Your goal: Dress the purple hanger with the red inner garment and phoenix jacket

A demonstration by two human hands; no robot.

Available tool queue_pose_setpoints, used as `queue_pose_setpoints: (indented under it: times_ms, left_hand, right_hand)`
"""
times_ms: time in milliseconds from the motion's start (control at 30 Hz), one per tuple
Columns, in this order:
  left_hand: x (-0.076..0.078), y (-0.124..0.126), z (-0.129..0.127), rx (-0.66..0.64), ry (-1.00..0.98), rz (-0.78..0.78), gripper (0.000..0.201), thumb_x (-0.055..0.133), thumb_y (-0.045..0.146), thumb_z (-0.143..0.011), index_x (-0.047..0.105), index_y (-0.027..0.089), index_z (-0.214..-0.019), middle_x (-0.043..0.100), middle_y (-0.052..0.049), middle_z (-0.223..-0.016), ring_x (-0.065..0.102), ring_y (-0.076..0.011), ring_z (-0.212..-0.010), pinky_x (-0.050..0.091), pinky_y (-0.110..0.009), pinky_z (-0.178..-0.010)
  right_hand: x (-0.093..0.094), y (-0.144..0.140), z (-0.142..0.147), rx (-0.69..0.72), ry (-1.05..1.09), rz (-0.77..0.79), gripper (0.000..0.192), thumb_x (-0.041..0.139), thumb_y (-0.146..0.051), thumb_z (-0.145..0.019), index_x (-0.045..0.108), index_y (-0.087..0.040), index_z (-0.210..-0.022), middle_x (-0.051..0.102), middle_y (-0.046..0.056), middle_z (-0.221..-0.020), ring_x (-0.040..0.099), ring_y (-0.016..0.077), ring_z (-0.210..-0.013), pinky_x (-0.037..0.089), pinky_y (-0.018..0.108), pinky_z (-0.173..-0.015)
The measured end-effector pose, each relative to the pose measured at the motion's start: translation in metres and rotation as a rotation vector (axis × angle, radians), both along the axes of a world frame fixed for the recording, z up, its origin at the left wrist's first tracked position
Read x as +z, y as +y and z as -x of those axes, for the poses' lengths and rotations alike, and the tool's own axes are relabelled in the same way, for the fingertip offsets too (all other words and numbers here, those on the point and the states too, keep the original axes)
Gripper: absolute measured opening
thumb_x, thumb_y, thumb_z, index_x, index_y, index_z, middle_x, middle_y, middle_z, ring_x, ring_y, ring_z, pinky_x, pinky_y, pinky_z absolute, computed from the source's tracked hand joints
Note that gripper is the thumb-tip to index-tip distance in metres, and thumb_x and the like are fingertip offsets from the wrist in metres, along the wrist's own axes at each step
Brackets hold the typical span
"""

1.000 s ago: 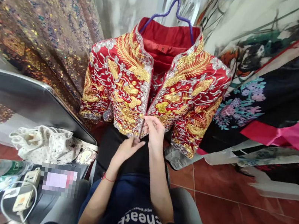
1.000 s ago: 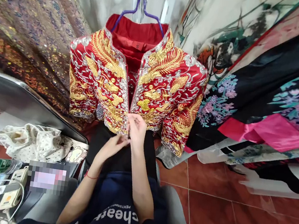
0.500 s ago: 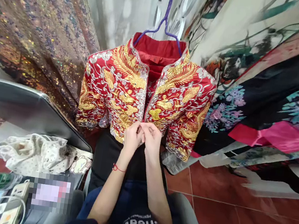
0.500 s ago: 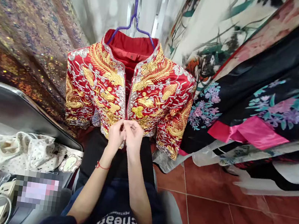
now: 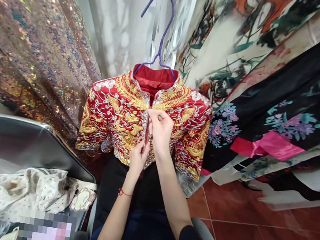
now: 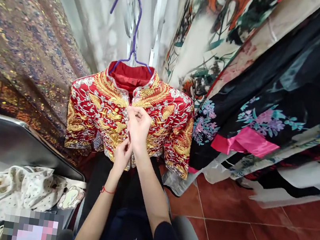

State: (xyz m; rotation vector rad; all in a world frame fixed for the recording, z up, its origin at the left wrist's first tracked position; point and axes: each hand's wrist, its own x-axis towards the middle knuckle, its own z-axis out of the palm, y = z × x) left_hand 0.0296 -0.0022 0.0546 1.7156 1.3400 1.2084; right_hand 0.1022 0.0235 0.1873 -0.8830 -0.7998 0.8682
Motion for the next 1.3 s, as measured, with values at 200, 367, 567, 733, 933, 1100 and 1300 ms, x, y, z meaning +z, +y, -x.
queue_pose_setpoints:
  times_ms: [200, 367, 567, 733, 933, 1100, 1300]
  left_hand:
    - [0.005, 0.008, -0.006, 0.011, 0.025, -0.020, 0.033, 0.046, 0.040, -0.089, 0.039, 0.021, -0.065, 0.035, 0.005, -0.057, 0.034, -0.0106, -0.055, 0.026, -0.025, -0.058]
    - [0.005, 0.010, -0.003, -0.027, 0.190, -0.026, 0.032, 0.045, 0.040, -0.093, 0.047, 0.020, -0.068, 0.040, 0.004, -0.056, 0.039, -0.0114, -0.053, 0.027, -0.025, -0.057]
    - [0.056, 0.034, 0.022, 0.060, 0.108, -0.326, 0.025, 0.046, 0.038, -0.098, 0.061, 0.019, -0.105, 0.064, -0.002, -0.079, 0.055, -0.0126, -0.062, 0.041, -0.025, -0.063]
    - [0.143, 0.056, 0.037, 0.053, 0.260, -0.638, 0.038, 0.048, 0.033, -0.100, 0.056, 0.022, -0.136, 0.066, 0.000, -0.075, 0.049, -0.0108, -0.055, 0.038, -0.025, -0.059]
    - [0.181, 0.076, 0.041, 0.030, 0.725, -0.705, 0.024, 0.049, 0.031, -0.099, 0.071, 0.026, -0.108, 0.077, -0.003, -0.090, 0.064, -0.0152, -0.069, 0.031, -0.028, -0.056]
    - [0.174, 0.080, 0.044, 0.027, 0.665, -0.737, 0.024, 0.048, 0.034, -0.101, 0.070, 0.026, -0.105, 0.079, -0.002, -0.096, 0.069, -0.0156, -0.075, 0.034, -0.027, -0.059]
    - [0.176, 0.076, 0.046, 0.024, 0.599, -0.750, 0.023, 0.051, 0.036, -0.099, 0.072, 0.026, -0.101, 0.078, -0.002, -0.095, 0.069, -0.0158, -0.077, 0.039, -0.027, -0.065]
  right_hand:
    - [0.022, 0.017, 0.003, -0.083, -0.076, -0.028, 0.021, 0.061, -0.037, -0.087, 0.054, -0.022, -0.075, 0.048, -0.007, -0.060, 0.037, 0.0044, -0.042, 0.031, 0.023, -0.040]
    - [0.013, 0.012, -0.008, -0.035, -0.188, -0.017, 0.021, 0.063, -0.038, -0.086, 0.057, -0.021, -0.076, 0.050, -0.006, -0.061, 0.041, 0.0049, -0.043, 0.032, 0.022, -0.039]
    - [0.002, 0.018, -0.016, 0.031, -0.207, -0.014, 0.025, 0.066, -0.045, -0.085, 0.063, -0.020, -0.083, 0.056, -0.006, -0.062, 0.043, 0.0047, -0.041, 0.032, 0.022, -0.038]
    - [-0.004, 0.021, -0.014, 0.052, -0.210, 0.021, 0.034, 0.065, -0.054, -0.084, 0.063, -0.020, -0.084, 0.056, -0.007, -0.059, 0.042, 0.0040, -0.037, 0.032, 0.021, -0.038]
    - [-0.012, 0.023, -0.012, 0.083, -0.161, 0.017, 0.036, 0.068, -0.055, -0.080, 0.062, -0.019, -0.079, 0.056, -0.007, -0.052, 0.039, 0.0042, -0.034, 0.029, 0.020, -0.035]
    - [-0.010, 0.023, -0.016, 0.050, -0.192, 0.000, 0.038, 0.071, -0.057, -0.076, 0.063, -0.019, -0.080, 0.058, -0.007, -0.054, 0.042, 0.0055, -0.037, 0.032, 0.020, -0.039]
    - [-0.005, 0.020, -0.026, -0.136, -0.548, 0.079, 0.049, 0.062, -0.062, -0.083, 0.061, -0.020, -0.058, 0.056, -0.003, -0.051, 0.047, 0.0100, -0.047, 0.039, 0.025, -0.053]
